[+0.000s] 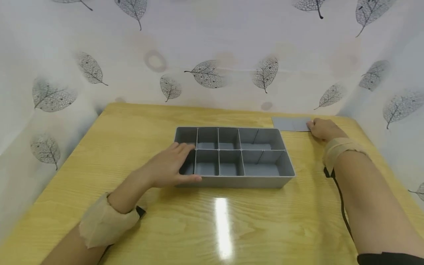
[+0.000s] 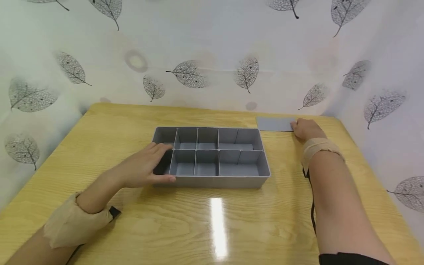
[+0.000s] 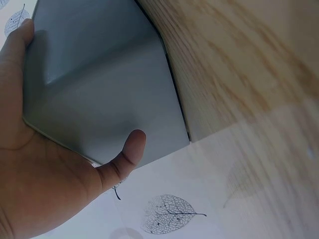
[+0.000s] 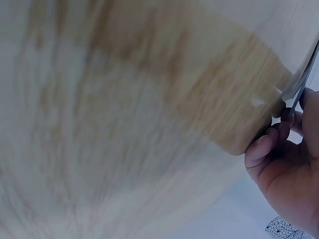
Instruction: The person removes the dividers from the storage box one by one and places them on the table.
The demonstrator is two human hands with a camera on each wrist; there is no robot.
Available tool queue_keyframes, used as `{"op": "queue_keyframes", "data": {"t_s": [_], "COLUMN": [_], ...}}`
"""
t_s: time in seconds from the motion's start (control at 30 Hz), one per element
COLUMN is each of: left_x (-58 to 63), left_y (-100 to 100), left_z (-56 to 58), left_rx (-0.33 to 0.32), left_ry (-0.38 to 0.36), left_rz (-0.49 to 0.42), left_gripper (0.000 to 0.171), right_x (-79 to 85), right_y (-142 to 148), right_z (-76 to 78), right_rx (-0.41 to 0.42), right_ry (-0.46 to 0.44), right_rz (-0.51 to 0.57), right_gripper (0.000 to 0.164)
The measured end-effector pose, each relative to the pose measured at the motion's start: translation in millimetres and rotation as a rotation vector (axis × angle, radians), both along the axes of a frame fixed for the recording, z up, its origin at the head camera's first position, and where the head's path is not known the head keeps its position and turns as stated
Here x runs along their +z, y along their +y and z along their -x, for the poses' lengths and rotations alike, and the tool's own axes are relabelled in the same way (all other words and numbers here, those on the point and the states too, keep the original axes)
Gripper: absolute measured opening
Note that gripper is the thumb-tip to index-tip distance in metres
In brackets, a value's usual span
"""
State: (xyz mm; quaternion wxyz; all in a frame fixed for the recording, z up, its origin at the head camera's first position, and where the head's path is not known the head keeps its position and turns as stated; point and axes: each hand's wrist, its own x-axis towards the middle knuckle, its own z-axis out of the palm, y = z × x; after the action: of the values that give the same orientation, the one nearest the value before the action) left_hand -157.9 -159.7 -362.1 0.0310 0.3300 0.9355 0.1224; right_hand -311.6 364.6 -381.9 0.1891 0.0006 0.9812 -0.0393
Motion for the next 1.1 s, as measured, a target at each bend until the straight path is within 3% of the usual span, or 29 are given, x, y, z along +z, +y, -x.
{"op": "queue_keyframes", "data": {"t_s": [0.13, 0.23, 0.5, 0.8, 1.1], "left_x": [-2.2, -2.5, -2.6, 1.1, -0.1], "left_y": [-11.9, -15.6, -1.5, 1.3, 0.4], "left_z": [-11.1, -12.2, 0.8, -0.7, -1.5], "left_rx": [0.063, 0.07, -0.009, 0.0, 0.016], "left_ry": [-0.022, -0.013, 0.034, 0.014, 0.005], "left_rz": [-0.02, -0.024, -0.007, 0.028, 0.014], "left_gripper": [0.101, 0.101, 0.1, 0.102, 0.101], "right_x": [-0.1, 0.6, 1.0, 0.2, 3.5], "right_y": [-19.6, -23.9, 5.5, 9.8, 10.0], "right_z": [18.5, 21.1, 5.5, -2.8, 3.9], "right_rx": [0.032, 0.055, 0.026, 0.001, 0.014], "right_ry": [0.013, 0.024, 0.017, -0.017, -0.023], "right_rz": [-0.012, -0.007, -0.015, 0.034, 0.057], "right_gripper": [0.07, 0.068, 0.077, 0.084, 0.087]}}
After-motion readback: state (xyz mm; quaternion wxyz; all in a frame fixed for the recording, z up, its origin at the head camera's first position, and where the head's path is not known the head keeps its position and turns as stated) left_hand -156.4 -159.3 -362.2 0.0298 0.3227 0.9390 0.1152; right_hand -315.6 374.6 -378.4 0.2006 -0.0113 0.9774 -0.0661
